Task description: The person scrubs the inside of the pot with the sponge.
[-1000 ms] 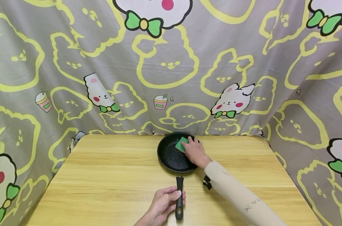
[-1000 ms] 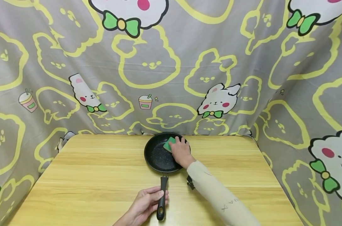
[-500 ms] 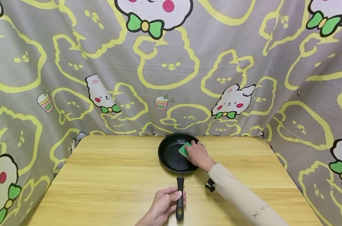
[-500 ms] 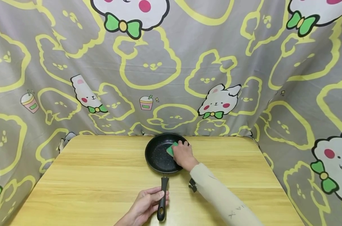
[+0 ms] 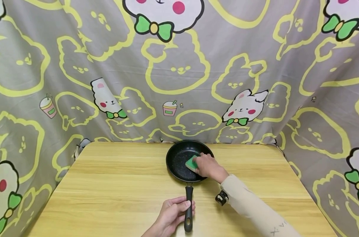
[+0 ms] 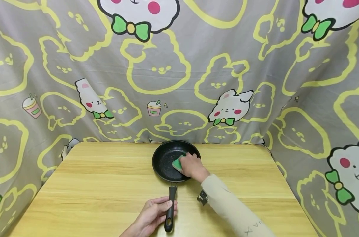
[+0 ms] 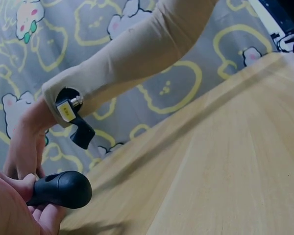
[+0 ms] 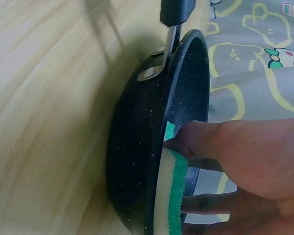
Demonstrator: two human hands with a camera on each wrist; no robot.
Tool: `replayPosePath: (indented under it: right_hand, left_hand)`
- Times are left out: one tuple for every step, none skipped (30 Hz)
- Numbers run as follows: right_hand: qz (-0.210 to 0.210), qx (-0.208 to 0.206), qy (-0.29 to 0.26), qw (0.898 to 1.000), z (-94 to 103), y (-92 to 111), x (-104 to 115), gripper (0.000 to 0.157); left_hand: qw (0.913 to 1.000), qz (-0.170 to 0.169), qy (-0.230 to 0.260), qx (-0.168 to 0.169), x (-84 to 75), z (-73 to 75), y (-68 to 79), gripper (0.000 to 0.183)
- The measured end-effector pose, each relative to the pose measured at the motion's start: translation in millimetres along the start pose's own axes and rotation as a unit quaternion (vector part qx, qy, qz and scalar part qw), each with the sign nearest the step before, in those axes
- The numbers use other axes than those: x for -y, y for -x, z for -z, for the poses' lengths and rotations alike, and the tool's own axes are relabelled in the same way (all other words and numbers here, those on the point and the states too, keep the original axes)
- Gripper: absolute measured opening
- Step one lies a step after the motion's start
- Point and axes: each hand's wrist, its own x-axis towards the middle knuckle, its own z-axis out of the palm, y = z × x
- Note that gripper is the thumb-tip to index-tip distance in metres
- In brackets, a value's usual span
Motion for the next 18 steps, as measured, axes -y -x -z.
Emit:
replayPosePath:
  right_hand:
    - [0.005, 0.002, -0.006, 1.000, 0.8, 0.7, 0.7, 0.029]
    - [0.010, 0.005, -0.012, 1.000, 1.7, 1.6, 1.4, 0.030]
    - [0.016, 0.007, -0.017, 1.000, 2.4, 2.4, 1.9, 0.030]
    - [0.020, 0.009, -0.023, 0.999, 3.2, 3.2, 2.4, 0.030]
    - [0.026, 0.011, -0.028, 0.999, 3.9, 3.7, 2.8, 0.030]
    - [0.030, 0.015, -0.034, 0.999, 4.4, 4.1, 3.2, 0.031]
    - [0.031, 0.019, -0.041, 0.998, 5.2, 4.2, 3.9, 0.031]
    - [0.031, 0.024, -0.050, 0.998, 5.6, 4.1, 4.6, 0.031]
    - [0.031, 0.030, -0.058, 0.997, 5.9, 3.8, 5.3, 0.032]
    - [0.031, 0.035, -0.068, 0.997, 6.5, 4.0, 5.8, 0.032]
    - [0.028, 0.042, -0.080, 0.996, 7.2, 4.1, 6.4, 0.033]
    - [0.026, 0.050, -0.090, 0.994, 7.8, 4.2, 7.0, 0.034]
    - [0.024, 0.058, -0.101, 0.993, 8.0, 4.3, 7.4, 0.035]
    - [0.024, 0.065, -0.111, 0.991, 7.9, 4.0, 7.6, 0.036]
    - [0.024, 0.070, -0.120, 0.990, 8.0, 4.1, 7.8, 0.037]
    - [0.024, 0.074, -0.128, 0.989, 8.0, 4.1, 7.9, 0.038]
    - [0.026, 0.077, -0.134, 0.988, 8.1, 4.2, 7.9, 0.038]
    - [0.028, 0.080, -0.140, 0.986, 7.9, 4.4, 7.9, 0.038]
  left_hand:
    - [1.0000, 0.001, -0.001, 0.000, -0.3, 0.2, 0.0, 0.043]
    - [1.0000, 0.003, -0.002, 0.000, -0.5, 0.3, 0.2, 0.044]
    - [1.0000, 0.004, -0.002, 0.000, -0.7, 0.2, 0.6, 0.044]
    - [1.0000, 0.005, -0.003, 0.000, -0.8, 0.3, 0.6, 0.044]
    - [1.0000, 0.005, -0.003, 0.001, -0.9, 0.3, 1.0, 0.044]
    - [1.0000, 0.005, -0.004, 0.002, -1.1, 0.3, 1.4, 0.045]
    - [1.0000, 0.005, -0.004, 0.002, -1.3, 0.3, 1.6, 0.045]
    - [1.0000, 0.004, -0.004, 0.002, -1.6, 0.4, 1.8, 0.045]
    - [1.0000, 0.003, -0.005, 0.002, -2.0, 0.6, 1.7, 0.044]
    - [1.0000, 0.003, -0.007, 0.002, -2.1, 0.8, 1.5, 0.044]
    - [1.0000, 0.004, -0.008, 0.002, -2.3, 0.9, 1.3, 0.044]
    - [0.9999, 0.004, -0.009, 0.000, -2.5, 1.2, 0.8, 0.044]
    - [0.9999, 0.006, -0.010, -0.001, -2.7, 1.4, 0.3, 0.043]
    - [0.9999, 0.007, -0.012, -0.001, -2.8, 1.6, -0.2, 0.043]
    - [0.9999, 0.009, -0.013, -0.002, -2.8, 1.7, -0.8, 0.043]
    - [0.9999, 0.011, -0.014, -0.002, -2.7, 1.8, -1.2, 0.044]
    - [0.9998, 0.012, -0.014, -0.002, -2.6, 1.7, -1.6, 0.044]
    - [0.9998, 0.013, -0.015, -0.002, -2.6, 1.6, -1.8, 0.044]
